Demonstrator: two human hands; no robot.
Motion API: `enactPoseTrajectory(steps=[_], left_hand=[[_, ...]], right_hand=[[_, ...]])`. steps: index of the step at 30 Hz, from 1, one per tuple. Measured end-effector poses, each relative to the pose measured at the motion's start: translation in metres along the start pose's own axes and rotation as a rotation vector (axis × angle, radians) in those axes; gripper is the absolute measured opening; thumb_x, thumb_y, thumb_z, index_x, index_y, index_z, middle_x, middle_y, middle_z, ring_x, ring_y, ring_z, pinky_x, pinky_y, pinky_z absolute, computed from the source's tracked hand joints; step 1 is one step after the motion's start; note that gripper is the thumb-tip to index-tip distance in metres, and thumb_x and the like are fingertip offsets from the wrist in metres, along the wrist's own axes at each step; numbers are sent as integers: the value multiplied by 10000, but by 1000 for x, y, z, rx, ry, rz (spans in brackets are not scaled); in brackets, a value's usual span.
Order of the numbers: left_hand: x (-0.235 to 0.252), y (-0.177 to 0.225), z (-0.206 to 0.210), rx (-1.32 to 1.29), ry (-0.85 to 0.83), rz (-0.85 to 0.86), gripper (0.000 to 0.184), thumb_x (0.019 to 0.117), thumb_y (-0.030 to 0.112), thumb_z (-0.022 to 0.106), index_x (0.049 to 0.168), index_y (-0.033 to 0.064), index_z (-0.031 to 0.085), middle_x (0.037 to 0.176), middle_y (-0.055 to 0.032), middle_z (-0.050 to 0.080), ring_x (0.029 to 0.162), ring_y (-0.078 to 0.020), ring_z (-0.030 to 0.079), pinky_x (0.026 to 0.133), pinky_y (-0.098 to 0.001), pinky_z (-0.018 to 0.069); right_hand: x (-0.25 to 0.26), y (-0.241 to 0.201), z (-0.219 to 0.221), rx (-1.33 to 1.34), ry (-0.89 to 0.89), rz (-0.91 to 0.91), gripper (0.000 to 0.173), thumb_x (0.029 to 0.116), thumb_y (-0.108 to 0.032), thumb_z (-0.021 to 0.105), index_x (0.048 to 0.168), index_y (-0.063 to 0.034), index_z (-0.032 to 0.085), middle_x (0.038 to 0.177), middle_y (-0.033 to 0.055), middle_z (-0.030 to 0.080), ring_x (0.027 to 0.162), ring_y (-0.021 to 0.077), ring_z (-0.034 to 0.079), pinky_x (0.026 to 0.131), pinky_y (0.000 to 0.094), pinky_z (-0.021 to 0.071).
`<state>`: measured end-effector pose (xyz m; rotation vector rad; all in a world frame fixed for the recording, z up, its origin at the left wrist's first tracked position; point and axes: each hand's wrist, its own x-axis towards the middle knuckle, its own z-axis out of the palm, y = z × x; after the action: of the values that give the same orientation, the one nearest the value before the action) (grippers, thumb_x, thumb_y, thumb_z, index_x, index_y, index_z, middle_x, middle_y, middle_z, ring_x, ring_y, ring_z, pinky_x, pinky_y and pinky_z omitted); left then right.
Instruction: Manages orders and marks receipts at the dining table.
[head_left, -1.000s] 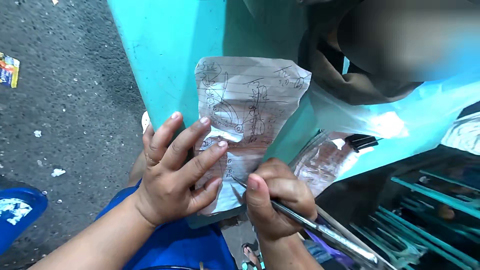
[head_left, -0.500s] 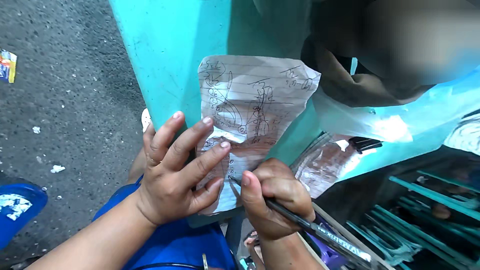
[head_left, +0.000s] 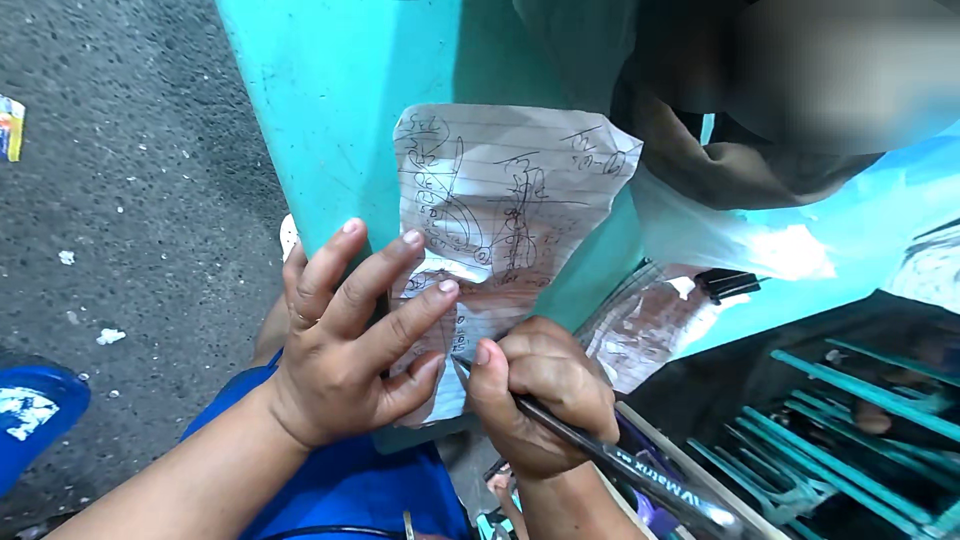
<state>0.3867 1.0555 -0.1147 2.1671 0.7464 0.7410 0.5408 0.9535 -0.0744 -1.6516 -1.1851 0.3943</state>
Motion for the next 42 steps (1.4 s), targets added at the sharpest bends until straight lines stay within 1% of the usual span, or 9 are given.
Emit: enactPoseTrajectory(steps=[2,4,16,20,23,26,33,39,42], left_hand=[[0,0,0,5,-1,1,450,936,466,628,1321,235,656,1560,-14,468,1533,-256,254,1246,-545,120],[0,0,1,8,2,0,442,937,460,621,1316,236,661,1554,-16,476,1531,-258,258,1243,-540,123],[-1,0,0,4,-2,1,442,933,461,632,1309,231,667,1555,-29,474,1533,-272,249,1242,-549,116],[-1,1,0,10,-6,1,451,934,464,628,1319,230,660,1555,-32,474,1534,-276,246,1239,-555,113],[0,0,0,3,-1,1,447,932,462,635,1311,226,663,1549,-34,478,1530,-275,254,1242,-551,113],[0,0,0,3,-3,3,449,935,466,626,1317,234,662,1553,-35,478,1532,-282,253,1241,-559,110],[0,0,0,7,-2,3,450,930,465,632,1311,227,666,1545,-45,485,1527,-284,262,1238,-560,118],[0,-1,0,4,3,6,446,930,466,635,1306,228,671,1548,-38,484,1529,-276,260,1238,-554,118],[0,0,1,6,2,7,444,932,463,627,1307,229,671,1541,-41,487,1525,-273,267,1241,-557,113]], right_hand=[[1,-2,1,58,37,77,285,931,-94,701,712,-122,520,646,-27,553,626,54,576,591,186,497],[2,-2,2,73,77,116,272,920,-89,697,723,-137,515,652,-43,543,632,38,573,597,173,499],[-2,-1,2,-17,34,32,277,940,-93,683,731,-128,505,673,-23,547,640,58,575,578,183,494],[-2,0,1,-34,24,5,280,942,-86,666,729,-130,490,665,-18,519,629,61,551,564,182,470],[0,-2,1,29,16,44,280,928,-79,690,715,-119,512,653,-22,547,626,57,567,572,181,485],[1,-3,3,62,83,107,290,909,-73,700,703,-138,505,642,-43,545,616,41,576,568,172,499],[0,-2,4,-6,70,73,265,927,-91,699,741,-136,516,675,-40,557,645,41,579,592,171,492],[-1,-2,3,-26,37,38,276,937,-90,680,723,-129,510,668,-30,550,637,50,575,569,172,484],[-2,-1,1,-48,25,25,287,944,-88,658,720,-132,485,671,-25,516,641,52,548,569,172,463]])
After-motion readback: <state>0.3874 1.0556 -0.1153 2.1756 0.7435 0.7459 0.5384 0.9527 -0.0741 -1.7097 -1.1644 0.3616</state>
